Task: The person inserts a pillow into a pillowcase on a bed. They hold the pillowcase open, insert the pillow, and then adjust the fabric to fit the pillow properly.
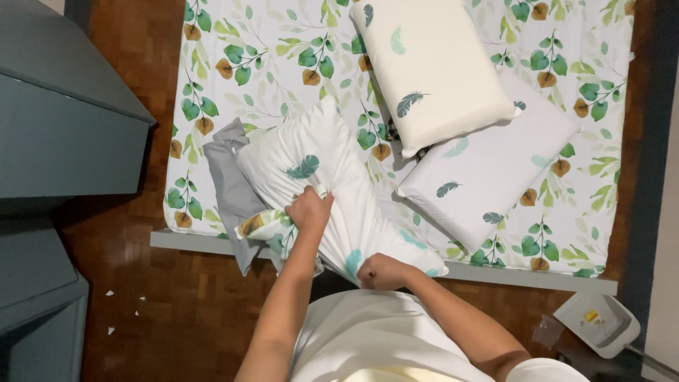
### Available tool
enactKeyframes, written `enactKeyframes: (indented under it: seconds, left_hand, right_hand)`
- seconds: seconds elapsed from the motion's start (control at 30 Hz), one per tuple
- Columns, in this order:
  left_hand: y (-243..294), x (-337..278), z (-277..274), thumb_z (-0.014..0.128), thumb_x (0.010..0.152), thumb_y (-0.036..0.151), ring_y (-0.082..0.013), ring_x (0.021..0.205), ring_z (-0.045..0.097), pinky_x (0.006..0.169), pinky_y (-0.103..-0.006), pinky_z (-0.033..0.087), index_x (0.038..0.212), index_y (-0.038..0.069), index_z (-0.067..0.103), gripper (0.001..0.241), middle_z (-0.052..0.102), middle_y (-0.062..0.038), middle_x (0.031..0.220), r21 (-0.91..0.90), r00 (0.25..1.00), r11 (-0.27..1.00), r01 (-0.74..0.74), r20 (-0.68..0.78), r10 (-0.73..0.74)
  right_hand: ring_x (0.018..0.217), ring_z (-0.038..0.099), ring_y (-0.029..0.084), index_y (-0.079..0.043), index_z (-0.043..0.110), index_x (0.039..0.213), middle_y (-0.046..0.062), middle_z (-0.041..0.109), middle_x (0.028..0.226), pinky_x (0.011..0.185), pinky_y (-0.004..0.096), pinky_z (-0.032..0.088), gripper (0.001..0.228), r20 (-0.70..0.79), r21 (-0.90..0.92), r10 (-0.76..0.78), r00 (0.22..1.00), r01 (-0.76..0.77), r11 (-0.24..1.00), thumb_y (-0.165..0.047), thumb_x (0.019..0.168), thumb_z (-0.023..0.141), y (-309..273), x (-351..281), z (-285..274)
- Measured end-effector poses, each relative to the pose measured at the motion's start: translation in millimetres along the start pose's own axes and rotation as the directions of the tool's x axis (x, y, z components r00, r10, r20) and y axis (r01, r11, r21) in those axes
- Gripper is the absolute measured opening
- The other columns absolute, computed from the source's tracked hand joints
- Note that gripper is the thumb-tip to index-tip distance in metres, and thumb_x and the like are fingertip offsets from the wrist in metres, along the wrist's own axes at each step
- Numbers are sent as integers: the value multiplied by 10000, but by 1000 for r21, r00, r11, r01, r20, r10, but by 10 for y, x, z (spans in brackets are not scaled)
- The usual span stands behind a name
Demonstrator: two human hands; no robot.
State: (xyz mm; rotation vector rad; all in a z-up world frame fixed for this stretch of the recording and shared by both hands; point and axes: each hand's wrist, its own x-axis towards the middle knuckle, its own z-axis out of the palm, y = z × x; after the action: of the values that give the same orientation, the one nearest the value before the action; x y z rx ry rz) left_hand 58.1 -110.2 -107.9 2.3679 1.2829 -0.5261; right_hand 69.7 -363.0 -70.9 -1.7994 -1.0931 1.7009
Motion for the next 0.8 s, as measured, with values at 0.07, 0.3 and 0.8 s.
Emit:
enactKeyframes:
  seconds: [0.07, 0.3, 0.8]
  left_hand:
    - [26, -29, -105, 643, 849, 546, -380, 1034, 727, 911, -519, 477, 1032, 145, 674, 442, 771, -148, 980, -1, 1000, 1000, -13, 20, 13]
    - [-170, 236, -111, 619, 855, 454, -375, 1014, 731, 909, -469, 486, 1049, 119, 754, 410, 769, -150, 969, -110, 990, 986, -121, 64, 129]
    - [1055, -1533, -1092, 659, 842, 235, -362, 1007, 744, 1066, -406, 405, 918, 40, 820, 264, 791, -161, 925, 35, 827, 859, -511, 294, 480]
  right_hand:
    - [846, 710, 275, -125, 782, 890, 66, 747, 836, 807, 403, 557, 120, -3, 18, 15, 1000, -15, 1000, -219, 901, 708, -108, -58, -52]
    - [1035, 713, 399, -204, 790, 985, 133, 775, 981, 886, 538, 564, 236, -129, -234, 165, 978, -192, 953, -353, 895, 630, 182, 286, -109]
    - [1482, 364, 425, -104, 435, 1534, 188, 424, 1587, 1190, 666, 277, 909, -652, -596, -408, 639, -100, 797, -616, 849, 743, -1814, 635, -1936]
